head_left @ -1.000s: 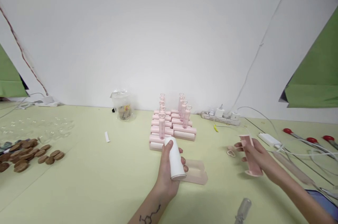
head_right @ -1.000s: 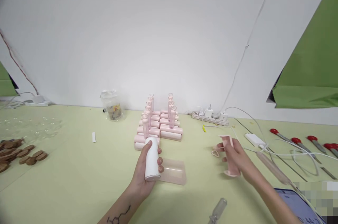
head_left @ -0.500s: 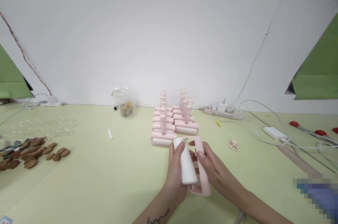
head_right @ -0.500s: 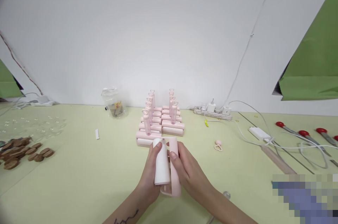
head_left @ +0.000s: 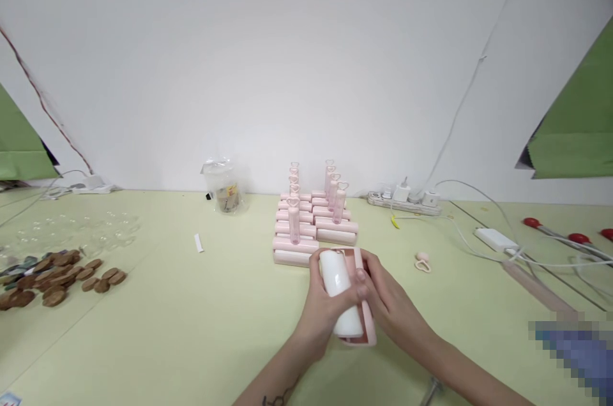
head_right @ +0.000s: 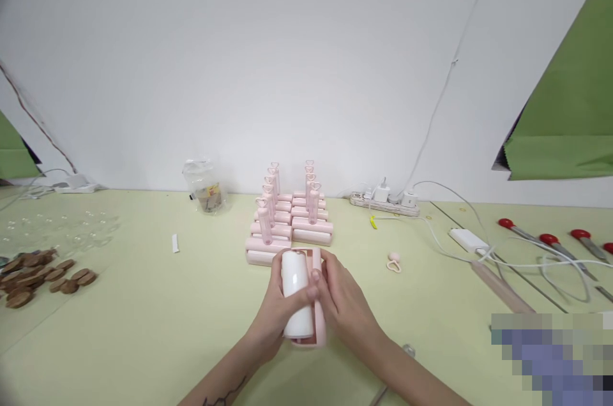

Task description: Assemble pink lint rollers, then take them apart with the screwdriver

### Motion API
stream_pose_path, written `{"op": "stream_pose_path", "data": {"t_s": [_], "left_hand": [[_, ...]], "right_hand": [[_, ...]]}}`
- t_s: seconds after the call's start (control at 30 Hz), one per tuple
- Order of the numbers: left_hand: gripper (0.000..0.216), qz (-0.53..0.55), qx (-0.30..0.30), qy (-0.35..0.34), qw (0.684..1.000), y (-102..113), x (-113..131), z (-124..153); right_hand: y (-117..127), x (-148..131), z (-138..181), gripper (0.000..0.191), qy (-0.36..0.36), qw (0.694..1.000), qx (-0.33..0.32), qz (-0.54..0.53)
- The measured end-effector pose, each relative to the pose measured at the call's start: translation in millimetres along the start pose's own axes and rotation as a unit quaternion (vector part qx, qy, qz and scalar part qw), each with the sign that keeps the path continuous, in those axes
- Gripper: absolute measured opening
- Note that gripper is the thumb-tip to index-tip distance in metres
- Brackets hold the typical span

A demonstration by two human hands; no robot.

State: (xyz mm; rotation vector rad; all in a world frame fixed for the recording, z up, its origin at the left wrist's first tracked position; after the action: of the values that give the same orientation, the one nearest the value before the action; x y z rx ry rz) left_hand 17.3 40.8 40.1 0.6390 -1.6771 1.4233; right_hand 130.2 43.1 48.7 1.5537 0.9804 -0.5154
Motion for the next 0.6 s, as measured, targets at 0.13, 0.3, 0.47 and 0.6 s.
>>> {"op": "stream_pose_path", "data": {"t_s": [0.13, 0.3, 0.47, 0.6], "left_hand": [[0.07, -0.163, -0.049, 0.035, 0.985, 6.5, 4.2, 0.8], [0.068, -0.268, -0.105, 0.053, 0.956, 8.2, 4.8, 8.5], [0.054, -0.379, -0.238, 0.048, 0.893, -2.1, 9.8, 19.7], [0.059, -0.412, -0.344, 0.012, 0.844, -9.1, 11.8, 23.2]], "right_hand": [[19.2, 1.3, -1.5, 0.034, 0.067, 0.996, -0.061, 0.021], [44.2, -16.2, 11.7, 0.017, 0.118, 0.975, -0.151, 0.112], [45.9, -25.3, 26.0, 0.022, 0.125, 0.958, -0.155, 0.207], [37.2, -36.7, 36.8, 0.021, 0.135, 0.946, -0.205, 0.211]]}}
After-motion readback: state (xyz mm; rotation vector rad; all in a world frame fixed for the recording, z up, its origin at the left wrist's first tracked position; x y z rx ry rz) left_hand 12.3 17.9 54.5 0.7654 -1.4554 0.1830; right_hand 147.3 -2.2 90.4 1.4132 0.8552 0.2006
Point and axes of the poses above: each hand's wrist, its own z-axis away from the middle knuckle, its own y-axis out of the back of the hand, x = y × z, the point moved 4 cm from there along -z, towards the middle knuckle, and after that the axes turned 4 degrees about z, right-handed, at the moved point
